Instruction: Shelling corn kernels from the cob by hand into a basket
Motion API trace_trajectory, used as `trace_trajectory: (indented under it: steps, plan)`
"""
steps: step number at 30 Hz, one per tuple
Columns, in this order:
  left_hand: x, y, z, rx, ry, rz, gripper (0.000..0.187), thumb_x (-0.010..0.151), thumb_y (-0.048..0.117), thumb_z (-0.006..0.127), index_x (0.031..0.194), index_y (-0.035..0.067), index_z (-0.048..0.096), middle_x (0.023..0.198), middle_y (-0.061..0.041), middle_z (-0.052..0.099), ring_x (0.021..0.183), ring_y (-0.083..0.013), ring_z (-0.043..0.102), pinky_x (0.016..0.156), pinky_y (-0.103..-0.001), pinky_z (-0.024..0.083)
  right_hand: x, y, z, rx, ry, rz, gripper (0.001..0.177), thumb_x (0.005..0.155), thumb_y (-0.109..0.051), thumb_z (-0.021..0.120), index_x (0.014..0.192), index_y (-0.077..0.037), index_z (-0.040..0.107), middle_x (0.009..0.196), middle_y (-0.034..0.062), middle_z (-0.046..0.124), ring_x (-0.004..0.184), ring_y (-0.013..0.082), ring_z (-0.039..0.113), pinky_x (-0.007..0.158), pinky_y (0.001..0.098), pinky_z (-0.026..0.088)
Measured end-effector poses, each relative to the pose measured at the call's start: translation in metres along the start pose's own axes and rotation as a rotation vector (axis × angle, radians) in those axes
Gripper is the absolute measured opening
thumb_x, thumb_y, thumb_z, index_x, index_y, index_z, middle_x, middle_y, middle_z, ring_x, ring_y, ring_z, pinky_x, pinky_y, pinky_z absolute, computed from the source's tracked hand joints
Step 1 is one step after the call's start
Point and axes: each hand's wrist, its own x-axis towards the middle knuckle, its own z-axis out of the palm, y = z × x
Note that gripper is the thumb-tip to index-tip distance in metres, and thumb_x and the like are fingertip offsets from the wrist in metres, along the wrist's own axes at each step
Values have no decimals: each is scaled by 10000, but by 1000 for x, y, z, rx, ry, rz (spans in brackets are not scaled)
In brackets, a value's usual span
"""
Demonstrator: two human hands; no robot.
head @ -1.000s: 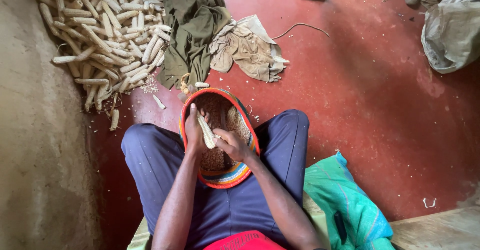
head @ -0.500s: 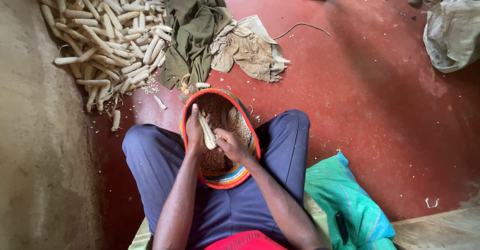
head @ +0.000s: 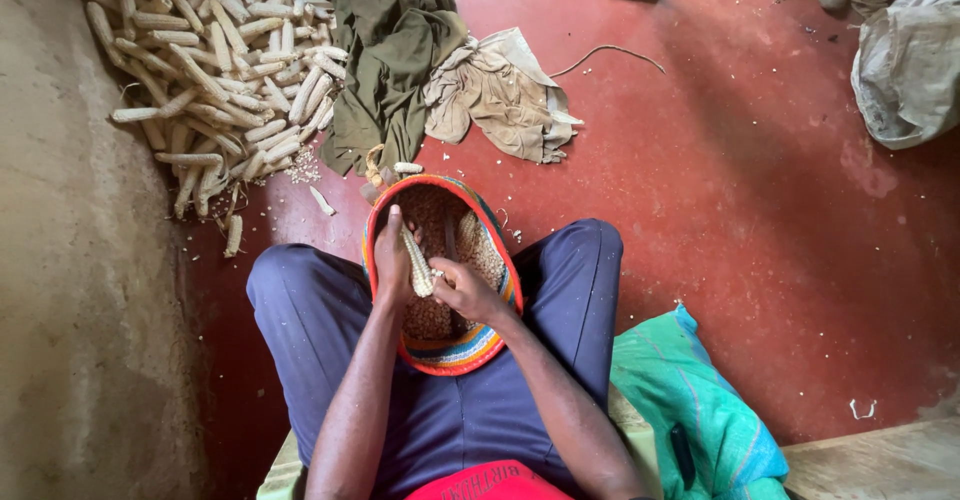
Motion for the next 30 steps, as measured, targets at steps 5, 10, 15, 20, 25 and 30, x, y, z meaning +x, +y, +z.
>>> trace_trajectory:
  steps: [5, 10, 15, 20, 25, 30]
  plan:
    - [3, -1, 1, -89, -15, -29, 443, 1104, 515, 539, 916, 115, 505, 595, -22, 518, 411, -164, 511, 415, -288, 424, -1, 0, 7, 71, 35, 32, 554, 1026, -130, 518, 1545, 60, 488, 694, 103, 674, 574, 111, 517, 523, 286, 430]
    - [1, 0, 1, -112, -8, -25, 437, 1088, 511, 574, 927, 111, 507, 592, -23, 520, 404, -155, 500, 405, -293, 421, -13, -37, 7, 214, 11, 102, 616, 1018, -244, 567, 1527, 88, 468, 720, 103, 654, 617, 98, 508, 551, 261, 413]
    - [-21, 19, 21, 32, 34, -19, 438, 1057, 518, 644, 886, 134, 524, 606, -45, 597, 439, -166, 590, 437, -279, 483, -12, -41, 8, -390, 99, -59, 580, 1075, -379, 549, 1432, 76, 593, 868, 296, 741, 829, 475, 740, 720, 561, 597]
    - [-7, 9, 13, -19, 46, -15, 454, 1079, 518, 612, 917, 99, 543, 591, -19, 558, 419, -140, 548, 437, -270, 454, -5, -27, 6, -344, 180, -123, 340, 1045, -239, 514, 1250, -31, 689, 628, 158, 661, 624, 266, 674, 577, 384, 516]
    - [-26, 30, 32, -52, 38, -115, 458, 1078, 579, 525, 1038, 131, 611, 700, -33, 667, 557, -167, 683, 538, -300, 560, -14, -58, 9, -110, 190, -21, 408, 1017, -294, 563, 1288, -8, 667, 610, 120, 674, 658, 258, 689, 701, 421, 561]
    - [-27, 16, 40, -118, -124, 19, 328, 1105, 410, 527, 1129, 91, 599, 826, -171, 704, 725, -297, 768, 693, -390, 628, -14, -76, 10, -163, 241, -104, 481, 1109, -474, 610, 1250, -20, 682, 572, 138, 616, 550, 174, 602, 558, 323, 459]
